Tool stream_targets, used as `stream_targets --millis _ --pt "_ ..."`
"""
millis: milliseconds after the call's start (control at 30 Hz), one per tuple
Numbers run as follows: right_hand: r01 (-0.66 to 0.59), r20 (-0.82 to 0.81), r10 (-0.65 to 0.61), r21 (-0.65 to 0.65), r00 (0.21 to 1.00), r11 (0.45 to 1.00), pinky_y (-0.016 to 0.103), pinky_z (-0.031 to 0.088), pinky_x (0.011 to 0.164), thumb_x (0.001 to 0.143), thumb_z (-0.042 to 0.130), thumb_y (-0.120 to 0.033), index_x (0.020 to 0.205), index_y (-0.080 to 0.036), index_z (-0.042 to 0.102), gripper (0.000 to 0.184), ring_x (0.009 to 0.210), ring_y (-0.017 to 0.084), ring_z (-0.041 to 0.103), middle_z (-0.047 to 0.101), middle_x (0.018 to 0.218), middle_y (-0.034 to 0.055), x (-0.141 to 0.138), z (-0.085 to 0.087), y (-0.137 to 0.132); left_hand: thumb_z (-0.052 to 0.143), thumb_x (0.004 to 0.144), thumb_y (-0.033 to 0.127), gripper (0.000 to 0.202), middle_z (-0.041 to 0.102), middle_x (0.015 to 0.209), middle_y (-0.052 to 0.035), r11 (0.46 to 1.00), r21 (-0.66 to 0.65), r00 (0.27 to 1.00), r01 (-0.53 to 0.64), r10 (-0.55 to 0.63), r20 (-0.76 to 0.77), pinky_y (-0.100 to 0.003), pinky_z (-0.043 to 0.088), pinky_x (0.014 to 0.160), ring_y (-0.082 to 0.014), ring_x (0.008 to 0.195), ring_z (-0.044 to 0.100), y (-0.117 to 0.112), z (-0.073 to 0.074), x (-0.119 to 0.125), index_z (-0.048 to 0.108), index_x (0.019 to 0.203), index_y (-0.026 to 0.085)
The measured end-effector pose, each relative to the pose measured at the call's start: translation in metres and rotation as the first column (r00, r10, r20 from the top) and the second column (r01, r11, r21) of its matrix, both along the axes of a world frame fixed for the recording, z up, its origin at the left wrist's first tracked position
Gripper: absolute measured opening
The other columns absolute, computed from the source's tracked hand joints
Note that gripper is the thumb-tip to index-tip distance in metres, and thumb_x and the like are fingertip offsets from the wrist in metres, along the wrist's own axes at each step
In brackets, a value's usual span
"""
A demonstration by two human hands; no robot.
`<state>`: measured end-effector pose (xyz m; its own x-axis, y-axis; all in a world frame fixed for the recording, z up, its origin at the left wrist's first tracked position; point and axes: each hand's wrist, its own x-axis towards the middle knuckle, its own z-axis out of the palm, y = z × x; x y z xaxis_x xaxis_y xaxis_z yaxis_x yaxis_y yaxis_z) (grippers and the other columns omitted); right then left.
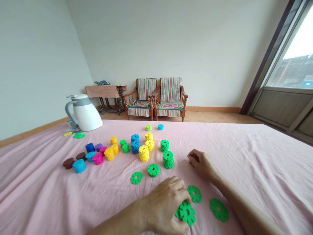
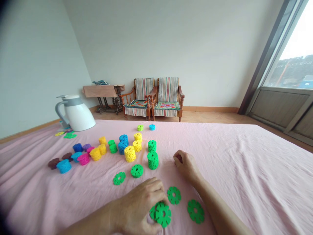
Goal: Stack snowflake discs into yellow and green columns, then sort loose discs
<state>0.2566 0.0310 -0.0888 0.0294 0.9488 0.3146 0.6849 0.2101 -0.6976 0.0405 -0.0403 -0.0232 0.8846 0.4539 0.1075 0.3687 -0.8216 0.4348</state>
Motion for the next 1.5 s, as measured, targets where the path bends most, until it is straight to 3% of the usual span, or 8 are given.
stream_targets --millis 167,333,500,833,1167,1267,1400,1500 --pt "-0.002 -0.020 0.002 -0.014 1.000 1.000 0.022 0.034 0.050 0.078 0.045 -0.024 0.072 -0.019 0.057 0.014 0.051 0.011 0.050 0.057 0.055 -0.0017 0.000 -0.002 0.002 0.068 0.057 0.022 0.039 0.054 0.090 -0.0013 0.999 -0.015 0.999 -0.030 0.030 0.026 -0.029 0.041 0.083 -0.0194 0.088 0.050 0.004 0.017 -0.009 0.053 0.092 0.020" --pt "0.001 -0.032 -0.002 -0.034 0.999 0.999 0.022 0.035 0.050 0.077 0.046 -0.023 0.073 -0.019 0.057 0.013 0.051 0.011 0.052 0.058 0.056 -0.0015 0.000 -0.002 0.002 0.061 0.062 0.016 0.032 0.053 0.095 -0.0010 0.958 -0.021 0.953 -0.286 0.286 0.097 -0.030 0.040 0.083 -0.0190 0.093 0.049 0.027 0.041 -0.043 0.052 0.092 0.022" --pt "0.000 -0.022 -0.001 -0.031 1.000 1.000 0.022 0.035 0.050 0.078 0.045 -0.024 0.073 -0.019 0.057 0.013 0.052 0.011 0.052 0.058 0.056 -0.0012 0.001 -0.002 0.002 0.058 0.063 0.016 0.022 0.052 0.084 0.0010 0.896 0.043 0.894 -0.442 0.437 0.098 -0.027 0.041 0.069 -0.0170 0.081 0.050 0.048 0.032 -0.068 0.052 0.084 0.021" --pt "0.007 -0.010 -0.007 -0.019 1.000 1.000 0.022 0.035 0.051 0.077 0.045 -0.024 0.071 -0.019 0.056 0.014 0.053 0.011 0.051 0.057 0.057 -0.0012 0.000 0.001 0.000 0.059 0.065 0.014 0.022 0.056 0.085 0.0005 0.880 0.083 0.884 -0.468 0.463 0.072 -0.027 0.040 0.070 -0.0185 0.084 0.053 0.055 0.016 -0.066 0.055 0.085 0.020" --pt "-0.017 -0.097 0.008 -0.087 0.995 0.996 0.022 0.039 0.050 0.076 0.046 -0.025 0.071 -0.019 0.056 0.013 0.051 0.012 0.055 0.060 0.057 -0.0003 -0.001 0.007 0.002 0.062 0.077 0.024 0.016 0.058 0.097 -0.0023 0.959 0.028 0.957 -0.282 0.280 0.078 -0.030 0.040 0.083 -0.0187 0.094 0.054 0.035 0.024 -0.048 0.059 0.093 0.021" --pt "-0.111 -0.105 0.090 -0.211 0.990 0.971 0.023 0.040 0.049 0.075 0.047 -0.024 0.070 -0.019 0.056 0.011 0.051 0.012 0.057 0.062 0.060 0.0013 0.004 0.029 -0.011 0.067 0.075 0.030 0.021 0.059 0.094 -0.0021 0.992 -0.043 0.993 -0.121 0.120 -0.008 -0.028 0.042 0.078 -0.0188 0.090 0.055 0.020 0.024 -0.035 0.060 0.094 0.021" --pt "-0.214 0.201 0.293 -0.342 0.935 0.915 0.024 0.037 0.051 0.063 0.061 -0.021 0.066 -0.021 0.060 0.003 0.058 0.014 0.055 0.062 0.064 0.0014 0.020 0.068 -0.054 0.073 0.069 0.035 0.038 0.058 0.097 -0.0031 0.997 -0.064 0.998 -0.041 0.038 -0.051 -0.028 0.044 0.073 -0.0201 0.087 0.055 0.006 0.019 -0.023 0.058 0.101 0.023" --pt "-0.257 0.251 0.413 -0.483 0.875 0.837 0.025 0.040 0.059 0.057 0.064 -0.014 0.082 -0.025 0.061 0.027 0.069 0.016 0.057 0.064 0.075 0.0011 0.032 0.085 -0.091 0.073 0.069 0.034 0.044 0.056 0.100 -0.0039 0.998 -0.037 0.997 -0.045 0.043 -0.066 -0.030 0.045 0.076 -0.0210 0.088 0.055 0.001 0.015 -0.018 0.056 0.108 0.025"
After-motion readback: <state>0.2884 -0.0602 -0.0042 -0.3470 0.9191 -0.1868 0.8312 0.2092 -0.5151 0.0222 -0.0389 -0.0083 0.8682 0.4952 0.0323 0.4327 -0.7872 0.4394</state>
